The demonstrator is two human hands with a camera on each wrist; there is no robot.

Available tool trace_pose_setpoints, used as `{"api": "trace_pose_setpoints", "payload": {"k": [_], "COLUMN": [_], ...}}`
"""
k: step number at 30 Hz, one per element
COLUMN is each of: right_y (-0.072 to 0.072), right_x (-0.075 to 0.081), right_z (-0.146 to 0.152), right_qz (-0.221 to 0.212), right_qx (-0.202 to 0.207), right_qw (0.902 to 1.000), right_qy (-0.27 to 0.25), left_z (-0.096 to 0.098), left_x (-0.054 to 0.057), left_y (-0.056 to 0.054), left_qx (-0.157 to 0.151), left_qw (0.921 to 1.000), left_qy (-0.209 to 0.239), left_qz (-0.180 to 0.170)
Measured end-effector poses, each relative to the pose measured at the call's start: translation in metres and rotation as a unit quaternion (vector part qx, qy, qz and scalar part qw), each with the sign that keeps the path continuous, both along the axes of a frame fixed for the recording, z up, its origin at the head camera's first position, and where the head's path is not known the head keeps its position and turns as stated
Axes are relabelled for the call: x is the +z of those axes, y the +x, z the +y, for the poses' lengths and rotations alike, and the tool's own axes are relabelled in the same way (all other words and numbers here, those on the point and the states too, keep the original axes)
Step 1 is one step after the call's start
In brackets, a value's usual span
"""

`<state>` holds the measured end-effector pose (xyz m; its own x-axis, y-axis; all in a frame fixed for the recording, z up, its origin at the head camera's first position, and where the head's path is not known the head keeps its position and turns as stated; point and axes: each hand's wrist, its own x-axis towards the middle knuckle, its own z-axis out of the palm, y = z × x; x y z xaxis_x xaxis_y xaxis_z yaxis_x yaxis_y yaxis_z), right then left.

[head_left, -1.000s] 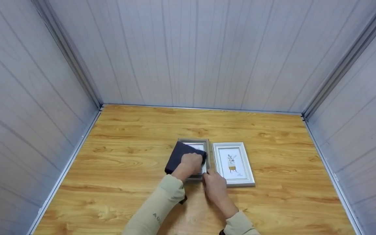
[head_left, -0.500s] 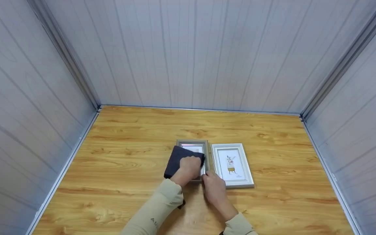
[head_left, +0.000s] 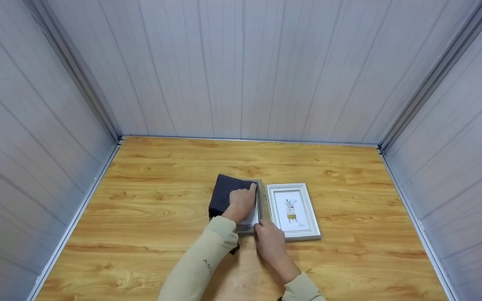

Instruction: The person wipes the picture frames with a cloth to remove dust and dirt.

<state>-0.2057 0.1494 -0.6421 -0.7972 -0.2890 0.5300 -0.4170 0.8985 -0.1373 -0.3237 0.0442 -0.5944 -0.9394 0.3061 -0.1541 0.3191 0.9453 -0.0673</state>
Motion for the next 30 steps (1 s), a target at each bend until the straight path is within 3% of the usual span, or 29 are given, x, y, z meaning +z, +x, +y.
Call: {"api": "trace_pose_setpoints", "payload": {"k": [4, 10, 17, 24, 27, 30], "right_y": [0.001, 0.0, 0.0, 0.001, 0.001, 0.001], "right_x": [-0.002, -0.001, -0.001, 0.004, 0.005, 0.005], "right_z": [-0.001, 0.0, -0.003, -0.003, -0.003, -0.003], "right_qz": [0.0, 0.003, 0.007, -0.02, -0.028, -0.028], "right_qx": [0.003, -0.005, -0.006, -0.006, -0.006, -0.006], "right_qw": [1.0, 1.0, 0.9999, 0.9996, 0.9993, 0.9992], "right_qy": [0.002, -0.002, -0.005, -0.021, -0.023, -0.027], "left_z": [-0.004, -0.006, -0.013, -0.027, -0.03, -0.03], "left_x": [-0.005, 0.003, 0.021, 0.04, 0.041, 0.041], "left_y": [0.005, 0.013, 0.04, 0.06, 0.065, 0.069], "left_qx": [-0.008, -0.005, -0.008, -0.041, -0.019, 0.019], "left_qw": [0.9997, 0.9996, 0.996, 0.9819, 0.9829, 0.9877], "left_qy": [0.021, 0.026, 0.018, 0.037, 0.036, 0.0], "left_qz": [0.013, -0.009, -0.088, -0.181, -0.179, -0.155]}}
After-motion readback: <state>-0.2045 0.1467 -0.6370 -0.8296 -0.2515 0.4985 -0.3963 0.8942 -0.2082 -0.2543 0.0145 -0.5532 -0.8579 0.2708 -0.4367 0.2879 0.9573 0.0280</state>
